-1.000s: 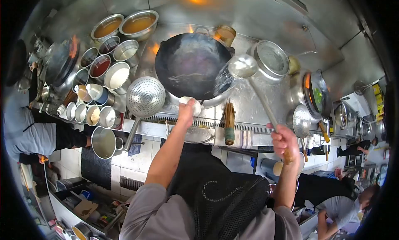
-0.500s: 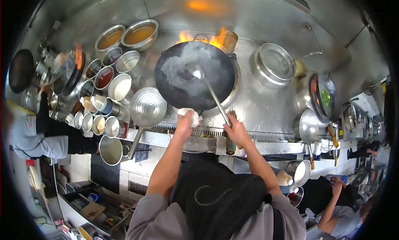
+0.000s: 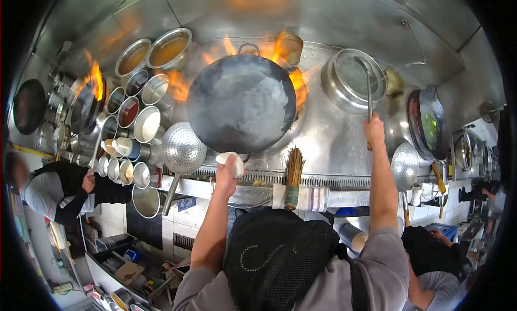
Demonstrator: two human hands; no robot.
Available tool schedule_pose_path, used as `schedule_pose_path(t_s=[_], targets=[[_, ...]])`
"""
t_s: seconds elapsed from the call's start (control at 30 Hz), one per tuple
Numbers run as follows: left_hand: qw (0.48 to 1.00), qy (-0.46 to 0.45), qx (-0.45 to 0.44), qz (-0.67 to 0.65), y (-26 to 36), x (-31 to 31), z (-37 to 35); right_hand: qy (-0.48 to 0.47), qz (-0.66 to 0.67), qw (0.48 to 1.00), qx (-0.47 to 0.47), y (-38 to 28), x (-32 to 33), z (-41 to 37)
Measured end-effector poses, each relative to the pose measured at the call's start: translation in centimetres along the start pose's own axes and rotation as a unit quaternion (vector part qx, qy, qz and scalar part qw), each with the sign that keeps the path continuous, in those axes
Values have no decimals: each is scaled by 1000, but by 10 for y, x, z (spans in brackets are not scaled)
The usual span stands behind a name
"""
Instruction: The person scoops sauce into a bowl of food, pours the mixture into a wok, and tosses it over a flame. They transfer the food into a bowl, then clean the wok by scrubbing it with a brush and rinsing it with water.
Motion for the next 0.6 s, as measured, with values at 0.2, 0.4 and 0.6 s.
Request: schedule_pose_path(t_s=[0.2,0.4,0.6], targets=[[1000,-3,14,12,0,3,3,-173,740,585,-283,20,-22,11],[999,-25,29,14,2,6,8,-114,881,357,-287,-11,63,-51],[995,-86,37,-36,4,-3,12,-140,895,310,-290,-62,159,-122]])
Point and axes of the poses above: each hand's wrist, its own z-axis towards the middle knuckle, its own x-axis out of the back of the hand, y = z × x, the point moved 3 cm from there along z, towards the middle knuckle, and after that the axes turned 14 degrees about x, right-handed, at the moved point
